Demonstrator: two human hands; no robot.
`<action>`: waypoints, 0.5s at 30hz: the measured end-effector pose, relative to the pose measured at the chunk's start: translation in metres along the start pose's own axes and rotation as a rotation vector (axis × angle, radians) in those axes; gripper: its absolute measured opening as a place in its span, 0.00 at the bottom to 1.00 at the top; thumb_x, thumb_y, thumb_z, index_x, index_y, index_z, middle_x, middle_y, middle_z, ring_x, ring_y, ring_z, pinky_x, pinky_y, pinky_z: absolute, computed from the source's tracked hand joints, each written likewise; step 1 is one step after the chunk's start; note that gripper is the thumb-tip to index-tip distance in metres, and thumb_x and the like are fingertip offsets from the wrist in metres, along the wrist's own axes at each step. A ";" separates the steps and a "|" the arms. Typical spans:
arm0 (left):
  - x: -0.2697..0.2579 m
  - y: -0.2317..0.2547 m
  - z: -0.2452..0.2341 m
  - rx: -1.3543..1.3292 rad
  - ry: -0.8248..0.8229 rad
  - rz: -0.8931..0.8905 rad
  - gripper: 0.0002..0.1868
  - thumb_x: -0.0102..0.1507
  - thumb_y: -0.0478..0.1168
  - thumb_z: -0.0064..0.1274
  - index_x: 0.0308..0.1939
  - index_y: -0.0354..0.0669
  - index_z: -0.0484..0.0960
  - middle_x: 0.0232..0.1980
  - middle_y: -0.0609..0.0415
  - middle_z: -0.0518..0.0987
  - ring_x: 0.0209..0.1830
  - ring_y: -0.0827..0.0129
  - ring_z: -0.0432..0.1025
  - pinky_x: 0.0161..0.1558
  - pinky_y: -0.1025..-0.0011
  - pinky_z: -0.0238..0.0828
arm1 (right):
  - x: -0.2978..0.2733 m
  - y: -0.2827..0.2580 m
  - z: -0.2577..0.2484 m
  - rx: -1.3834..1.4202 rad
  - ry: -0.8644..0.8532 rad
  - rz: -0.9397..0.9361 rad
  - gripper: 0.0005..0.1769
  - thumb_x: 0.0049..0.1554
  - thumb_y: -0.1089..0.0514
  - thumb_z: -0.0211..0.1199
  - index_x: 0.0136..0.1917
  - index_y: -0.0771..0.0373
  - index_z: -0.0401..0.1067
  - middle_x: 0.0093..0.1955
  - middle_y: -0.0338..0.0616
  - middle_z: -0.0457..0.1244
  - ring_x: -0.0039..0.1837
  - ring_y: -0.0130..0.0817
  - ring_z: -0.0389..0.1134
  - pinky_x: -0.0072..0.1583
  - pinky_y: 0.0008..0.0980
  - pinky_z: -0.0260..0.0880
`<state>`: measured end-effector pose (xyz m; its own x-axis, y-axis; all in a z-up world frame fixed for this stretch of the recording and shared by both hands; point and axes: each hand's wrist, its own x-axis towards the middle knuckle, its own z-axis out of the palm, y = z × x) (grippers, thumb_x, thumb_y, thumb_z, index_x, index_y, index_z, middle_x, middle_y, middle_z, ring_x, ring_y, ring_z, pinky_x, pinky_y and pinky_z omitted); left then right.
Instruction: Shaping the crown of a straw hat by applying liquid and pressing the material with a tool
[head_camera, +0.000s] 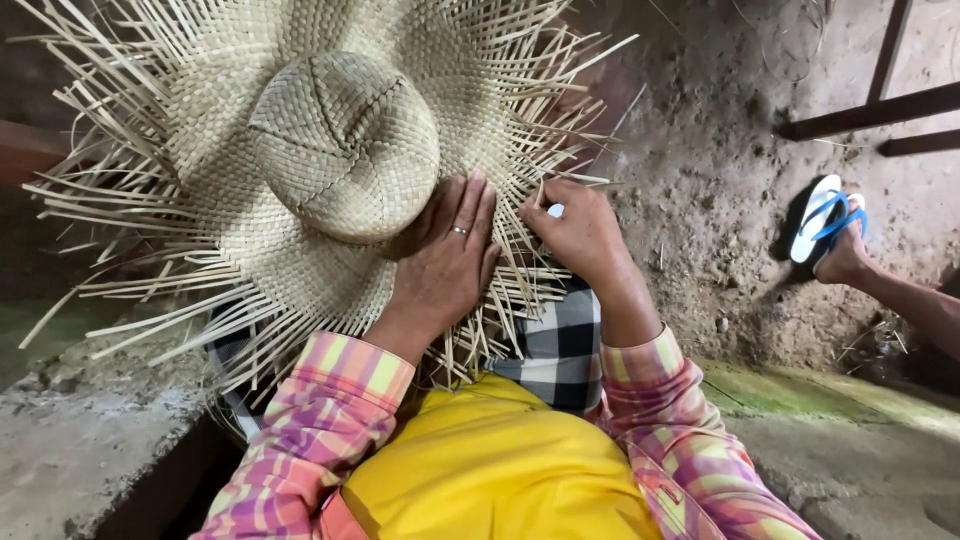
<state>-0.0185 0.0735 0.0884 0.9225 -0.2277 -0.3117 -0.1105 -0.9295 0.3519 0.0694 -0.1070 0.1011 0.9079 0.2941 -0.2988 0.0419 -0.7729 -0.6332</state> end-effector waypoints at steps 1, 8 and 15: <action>0.001 0.000 0.001 0.022 0.003 0.002 0.35 0.75 0.59 0.17 0.83 0.49 0.41 0.87 0.53 0.36 0.86 0.61 0.29 0.81 0.61 0.21 | 0.001 0.002 0.001 -0.044 0.010 -0.013 0.11 0.54 0.46 0.65 0.40 0.54 0.78 0.42 0.45 0.70 0.52 0.53 0.72 0.51 0.51 0.70; 0.003 0.000 0.004 0.074 0.021 -0.006 0.37 0.74 0.61 0.15 0.83 0.50 0.42 0.87 0.54 0.37 0.86 0.61 0.33 0.80 0.61 0.18 | 0.002 0.010 0.006 -0.186 0.036 -0.099 0.13 0.58 0.48 0.60 0.41 0.57 0.78 0.42 0.47 0.70 0.52 0.56 0.71 0.52 0.53 0.71; 0.001 -0.003 0.013 0.075 0.189 0.041 0.36 0.75 0.59 0.25 0.83 0.46 0.49 0.86 0.49 0.45 0.85 0.56 0.43 0.81 0.58 0.27 | 0.003 0.019 0.010 -0.222 0.035 -0.097 0.12 0.56 0.45 0.62 0.41 0.53 0.78 0.42 0.44 0.70 0.53 0.51 0.72 0.52 0.51 0.72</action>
<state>-0.0221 0.0723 0.0758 0.9688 -0.2143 -0.1247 -0.1705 -0.9410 0.2922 0.0690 -0.1144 0.0809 0.9088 0.3563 -0.2171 0.2169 -0.8480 -0.4837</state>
